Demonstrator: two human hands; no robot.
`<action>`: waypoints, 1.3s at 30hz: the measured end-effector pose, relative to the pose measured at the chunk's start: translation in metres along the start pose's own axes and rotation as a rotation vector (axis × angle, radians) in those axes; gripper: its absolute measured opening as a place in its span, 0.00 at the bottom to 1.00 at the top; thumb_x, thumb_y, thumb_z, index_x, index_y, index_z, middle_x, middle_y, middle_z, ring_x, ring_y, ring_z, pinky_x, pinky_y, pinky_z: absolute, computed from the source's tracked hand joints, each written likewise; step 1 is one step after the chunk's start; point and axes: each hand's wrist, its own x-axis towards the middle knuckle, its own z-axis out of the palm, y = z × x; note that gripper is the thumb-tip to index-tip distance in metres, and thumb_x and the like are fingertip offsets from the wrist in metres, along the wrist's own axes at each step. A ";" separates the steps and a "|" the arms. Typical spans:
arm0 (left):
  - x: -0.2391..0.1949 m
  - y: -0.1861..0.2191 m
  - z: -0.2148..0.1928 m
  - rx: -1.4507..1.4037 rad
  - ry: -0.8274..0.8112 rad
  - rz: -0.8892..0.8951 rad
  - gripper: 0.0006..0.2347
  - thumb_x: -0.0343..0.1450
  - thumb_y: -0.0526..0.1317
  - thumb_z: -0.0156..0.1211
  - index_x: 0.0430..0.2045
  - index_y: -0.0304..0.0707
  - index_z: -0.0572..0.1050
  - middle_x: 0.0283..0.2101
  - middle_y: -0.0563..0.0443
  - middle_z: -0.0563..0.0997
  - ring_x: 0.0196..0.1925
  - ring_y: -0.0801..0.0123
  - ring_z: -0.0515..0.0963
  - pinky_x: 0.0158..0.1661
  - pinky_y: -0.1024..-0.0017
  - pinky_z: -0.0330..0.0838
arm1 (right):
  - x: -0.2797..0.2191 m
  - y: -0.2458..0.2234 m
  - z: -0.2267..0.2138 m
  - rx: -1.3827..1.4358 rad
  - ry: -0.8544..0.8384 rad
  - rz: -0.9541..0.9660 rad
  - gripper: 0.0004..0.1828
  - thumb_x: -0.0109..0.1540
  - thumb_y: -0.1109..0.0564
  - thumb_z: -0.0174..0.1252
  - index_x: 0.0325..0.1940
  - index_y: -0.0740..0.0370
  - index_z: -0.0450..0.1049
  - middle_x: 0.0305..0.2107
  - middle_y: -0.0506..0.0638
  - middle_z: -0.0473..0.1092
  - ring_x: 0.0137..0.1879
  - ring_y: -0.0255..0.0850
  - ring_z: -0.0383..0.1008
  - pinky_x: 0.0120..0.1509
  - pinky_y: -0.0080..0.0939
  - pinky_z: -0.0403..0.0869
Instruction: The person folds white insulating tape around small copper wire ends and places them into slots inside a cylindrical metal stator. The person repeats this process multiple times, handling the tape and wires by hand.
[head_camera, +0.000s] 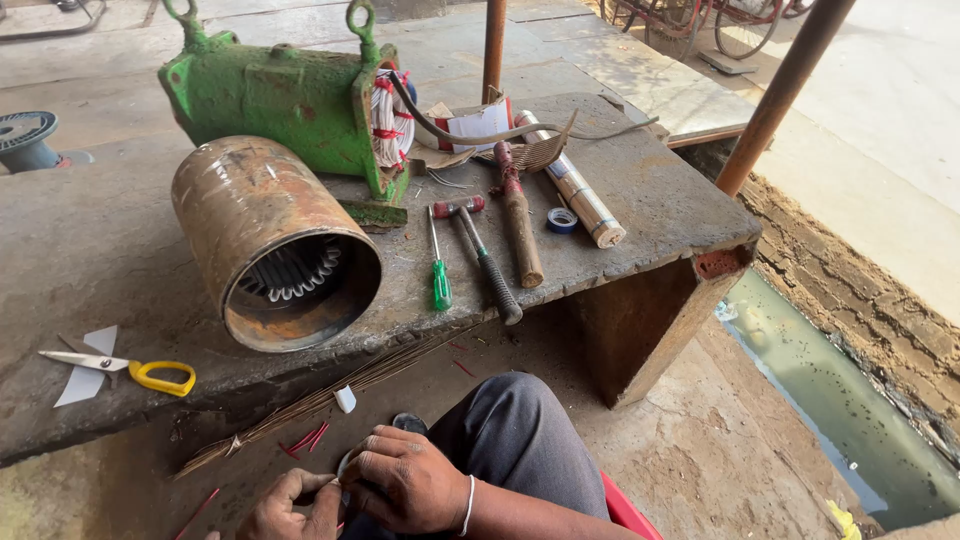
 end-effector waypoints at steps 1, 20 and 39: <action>-0.007 0.020 -0.007 0.008 -0.008 -0.039 0.05 0.63 0.44 0.70 0.26 0.47 0.85 0.31 0.51 0.86 0.36 0.60 0.88 0.49 0.64 0.82 | 0.002 -0.002 -0.001 0.007 -0.003 -0.005 0.09 0.66 0.57 0.66 0.47 0.61 0.75 0.39 0.50 0.73 0.44 0.43 0.74 0.48 0.40 0.74; -0.074 0.178 -0.071 -0.553 0.156 0.247 0.07 0.68 0.38 0.68 0.33 0.32 0.84 0.29 0.51 0.87 0.31 0.75 0.83 0.35 0.77 0.77 | 0.005 0.014 0.012 0.795 0.267 0.529 0.04 0.66 0.63 0.61 0.43 0.67 0.75 0.35 0.46 0.75 0.41 0.31 0.72 0.47 0.32 0.73; -0.087 0.188 -0.081 -0.017 0.301 0.620 0.03 0.68 0.37 0.65 0.28 0.37 0.81 0.31 0.49 0.85 0.39 0.58 0.81 0.47 0.61 0.70 | 0.015 -0.003 0.002 0.165 0.144 0.215 0.05 0.56 0.67 0.65 0.35 0.66 0.77 0.33 0.52 0.77 0.38 0.37 0.78 0.44 0.35 0.76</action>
